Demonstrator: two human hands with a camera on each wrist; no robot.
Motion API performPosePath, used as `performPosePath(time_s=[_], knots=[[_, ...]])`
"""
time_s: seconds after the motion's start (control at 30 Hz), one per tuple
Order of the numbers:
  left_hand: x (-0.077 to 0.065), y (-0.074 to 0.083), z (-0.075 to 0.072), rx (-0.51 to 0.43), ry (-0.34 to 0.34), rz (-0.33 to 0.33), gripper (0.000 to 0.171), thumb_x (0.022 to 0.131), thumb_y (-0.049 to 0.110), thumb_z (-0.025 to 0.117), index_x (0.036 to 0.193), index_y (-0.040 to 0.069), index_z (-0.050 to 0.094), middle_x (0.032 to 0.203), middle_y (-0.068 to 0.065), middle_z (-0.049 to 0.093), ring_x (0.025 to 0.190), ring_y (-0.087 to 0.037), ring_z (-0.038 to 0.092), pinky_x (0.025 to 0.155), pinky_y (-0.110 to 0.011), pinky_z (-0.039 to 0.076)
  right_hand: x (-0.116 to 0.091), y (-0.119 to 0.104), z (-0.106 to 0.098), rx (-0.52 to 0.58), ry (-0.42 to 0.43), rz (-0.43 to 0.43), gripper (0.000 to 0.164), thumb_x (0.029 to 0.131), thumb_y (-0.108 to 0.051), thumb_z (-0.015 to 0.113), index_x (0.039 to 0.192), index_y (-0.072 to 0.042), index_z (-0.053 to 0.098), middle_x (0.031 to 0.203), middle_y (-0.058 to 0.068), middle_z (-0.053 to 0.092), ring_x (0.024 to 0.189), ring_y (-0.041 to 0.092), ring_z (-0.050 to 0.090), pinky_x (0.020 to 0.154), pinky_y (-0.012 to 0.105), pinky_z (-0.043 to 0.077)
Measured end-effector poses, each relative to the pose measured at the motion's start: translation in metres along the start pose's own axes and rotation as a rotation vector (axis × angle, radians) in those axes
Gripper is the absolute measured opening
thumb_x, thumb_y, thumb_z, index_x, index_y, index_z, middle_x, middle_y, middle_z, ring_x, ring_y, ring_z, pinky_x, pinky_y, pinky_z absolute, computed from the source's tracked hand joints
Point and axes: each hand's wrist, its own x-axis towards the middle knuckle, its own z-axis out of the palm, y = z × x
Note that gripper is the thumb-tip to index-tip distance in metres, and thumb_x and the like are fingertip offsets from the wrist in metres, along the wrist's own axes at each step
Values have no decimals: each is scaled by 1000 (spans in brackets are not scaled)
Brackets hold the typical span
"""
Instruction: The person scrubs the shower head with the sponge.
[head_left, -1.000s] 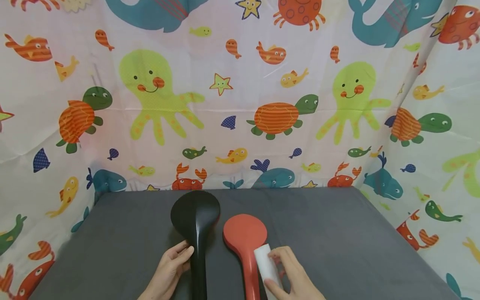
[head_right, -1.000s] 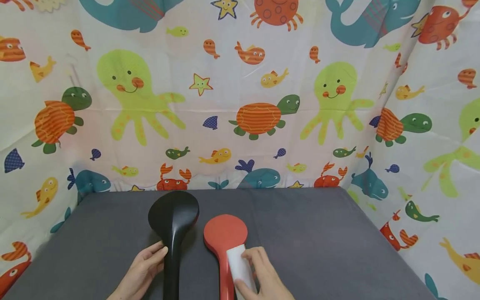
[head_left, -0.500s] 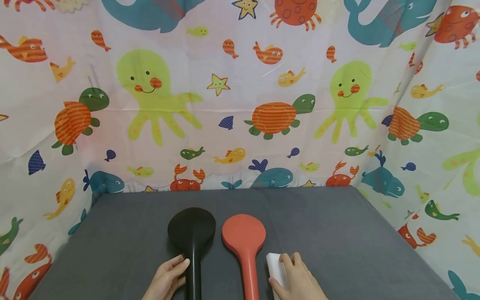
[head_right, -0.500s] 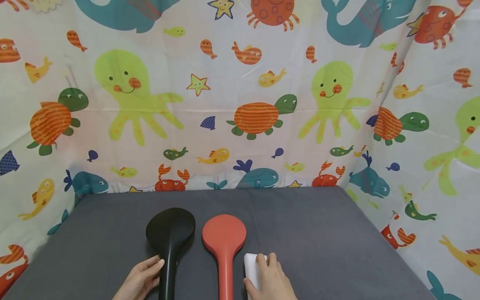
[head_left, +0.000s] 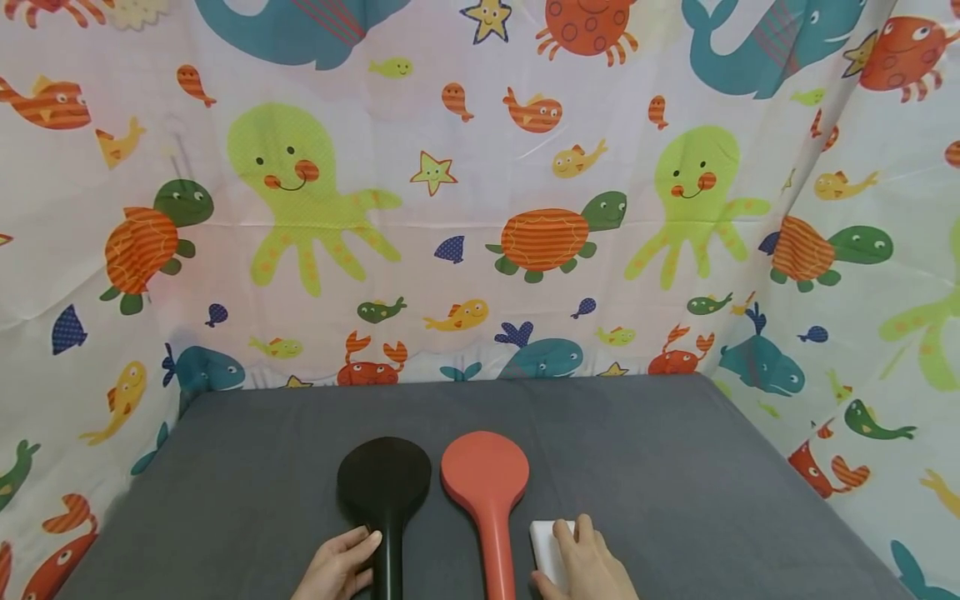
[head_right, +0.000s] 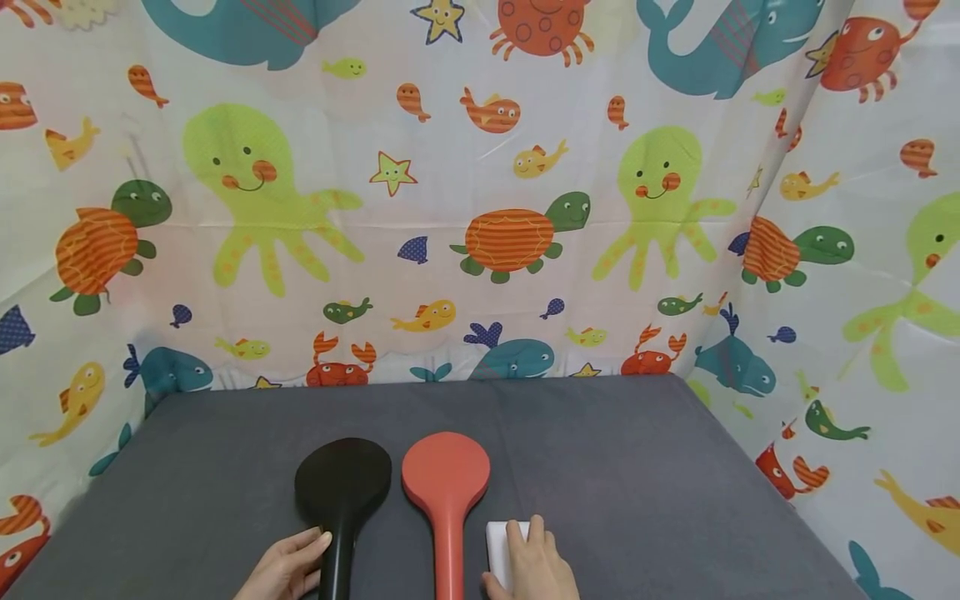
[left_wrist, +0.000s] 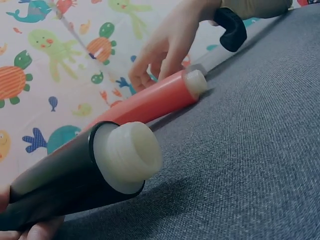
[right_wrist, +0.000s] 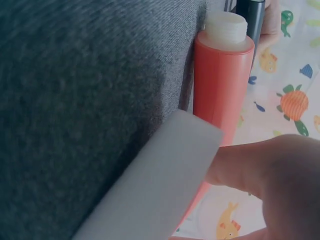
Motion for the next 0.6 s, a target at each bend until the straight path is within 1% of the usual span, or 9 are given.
performPosePath(time_s=[0.03,0.07,0.2,0.27,0.3,0.4,0.47,0.53,0.6], knots=[[0,0,0,-6,0,-2,67,94,18,56,133,-23,21,107,-4,57,98,-12,60,94,-41,44,0,0,0,-2,-5,4,50,71,-40,75,99,-6,50,82,6,35,65,19,40,41,31,34],[-1,-1,0,-9,1,-4,63,94,18,57,132,-22,27,104,-3,58,97,-12,61,93,-41,45,0,0,0,-3,-7,4,50,71,-40,75,98,-6,51,82,6,35,66,19,40,41,31,34],[-2,-1,0,-12,-6,-24,47,93,19,58,124,-13,44,100,-4,59,95,-16,63,91,-42,46,-3,-1,1,-29,16,-16,51,71,-44,75,94,-7,51,80,5,33,65,19,39,40,30,33],[-2,0,1,1,-9,-30,45,93,21,58,122,-11,48,100,-5,60,96,-19,63,90,-42,47,-5,-1,2,-43,31,-26,51,71,-48,73,93,-7,51,79,5,33,65,18,38,40,29,31],[-1,-1,1,18,-2,-28,46,93,22,59,123,-12,48,102,-7,60,96,-22,63,90,-43,47,-6,-1,2,-50,33,-27,51,72,-51,71,92,-8,52,79,4,32,64,18,38,39,29,31],[0,0,5,151,89,-3,58,91,27,60,126,-17,45,111,-25,58,98,-28,63,85,-43,49,-8,-2,0,-64,34,-26,49,77,-56,65,88,-10,53,77,3,31,62,15,34,39,27,29],[0,1,8,269,178,5,69,90,32,61,127,-22,39,120,-37,49,99,-34,62,81,-44,51,-9,-2,-2,-79,39,-34,47,80,-57,61,85,-11,53,75,1,31,61,13,32,38,25,27],[1,4,12,388,264,-5,78,88,37,63,127,-24,34,127,-40,39,99,-38,61,77,-43,52,-10,-2,-4,-91,40,-48,44,83,-56,59,83,-13,53,74,-2,30,59,12,30,37,23,25],[1,7,13,469,328,-13,82,86,41,64,124,-26,36,124,-41,41,95,-41,61,74,-42,53,-10,-2,-7,-98,33,-67,42,85,-55,57,83,-13,55,74,-3,30,59,10,29,37,22,25]])
